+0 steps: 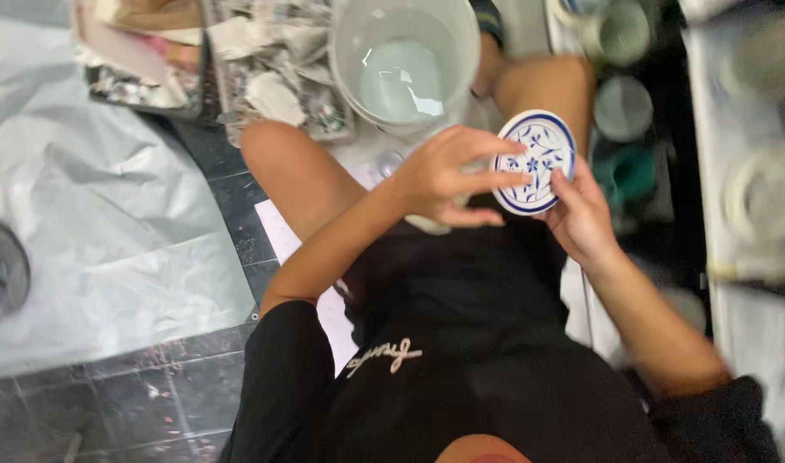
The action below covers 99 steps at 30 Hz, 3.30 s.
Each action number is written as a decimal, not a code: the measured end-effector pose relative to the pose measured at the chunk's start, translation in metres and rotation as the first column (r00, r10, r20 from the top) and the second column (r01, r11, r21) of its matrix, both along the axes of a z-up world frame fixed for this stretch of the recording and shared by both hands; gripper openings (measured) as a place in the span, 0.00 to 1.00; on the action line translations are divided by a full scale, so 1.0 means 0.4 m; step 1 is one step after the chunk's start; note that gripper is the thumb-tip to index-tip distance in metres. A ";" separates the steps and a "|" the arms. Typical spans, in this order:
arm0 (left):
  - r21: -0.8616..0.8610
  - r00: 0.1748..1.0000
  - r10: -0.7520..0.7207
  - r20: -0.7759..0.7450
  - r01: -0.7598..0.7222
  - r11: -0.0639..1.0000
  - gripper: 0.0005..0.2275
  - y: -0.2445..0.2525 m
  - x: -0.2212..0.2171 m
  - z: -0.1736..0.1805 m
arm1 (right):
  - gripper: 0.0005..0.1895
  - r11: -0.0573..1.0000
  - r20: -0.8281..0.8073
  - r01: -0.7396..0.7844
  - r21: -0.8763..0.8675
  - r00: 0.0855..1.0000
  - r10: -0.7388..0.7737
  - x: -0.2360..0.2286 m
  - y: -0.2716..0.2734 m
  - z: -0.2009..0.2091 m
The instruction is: The person sits on the floor and washes several ceramic bowls and cups by hand in a bucket of water. They scrub the items, rinse them, and place them on a nearby shelf.
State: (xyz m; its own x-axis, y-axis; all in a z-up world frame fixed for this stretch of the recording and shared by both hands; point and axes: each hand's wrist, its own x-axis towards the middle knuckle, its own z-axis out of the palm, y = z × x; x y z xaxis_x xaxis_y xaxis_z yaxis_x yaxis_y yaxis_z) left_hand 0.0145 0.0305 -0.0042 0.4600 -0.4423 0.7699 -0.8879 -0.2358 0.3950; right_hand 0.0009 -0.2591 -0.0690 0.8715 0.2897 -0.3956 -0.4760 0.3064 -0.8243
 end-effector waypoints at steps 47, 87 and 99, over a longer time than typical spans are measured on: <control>0.244 0.409 0.683 -0.605 -0.722 0.648 0.16 0.395 0.348 -0.358 | 0.17 0.466 -0.167 -0.640 -0.612 0.680 0.714 0.813 0.547 -1.174; 0.307 0.412 0.698 -0.586 -0.685 0.661 0.20 0.329 0.306 -0.453 | 0.17 0.669 -0.062 -0.403 -0.625 0.879 0.472 0.784 0.561 -0.942; 0.449 0.323 0.752 -0.574 -0.644 0.619 0.17 0.380 0.293 -0.462 | 0.18 0.577 0.111 -0.284 -0.766 0.825 0.554 0.764 0.600 -1.119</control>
State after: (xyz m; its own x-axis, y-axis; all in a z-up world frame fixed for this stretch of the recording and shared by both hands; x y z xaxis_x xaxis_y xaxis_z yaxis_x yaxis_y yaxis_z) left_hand 0.1319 0.1825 -0.1891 0.9673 0.2453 0.0647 0.1387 -0.7250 0.6746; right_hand 0.3064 -0.0190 -0.5166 0.8301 0.4118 -0.3761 -0.0778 -0.5823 -0.8093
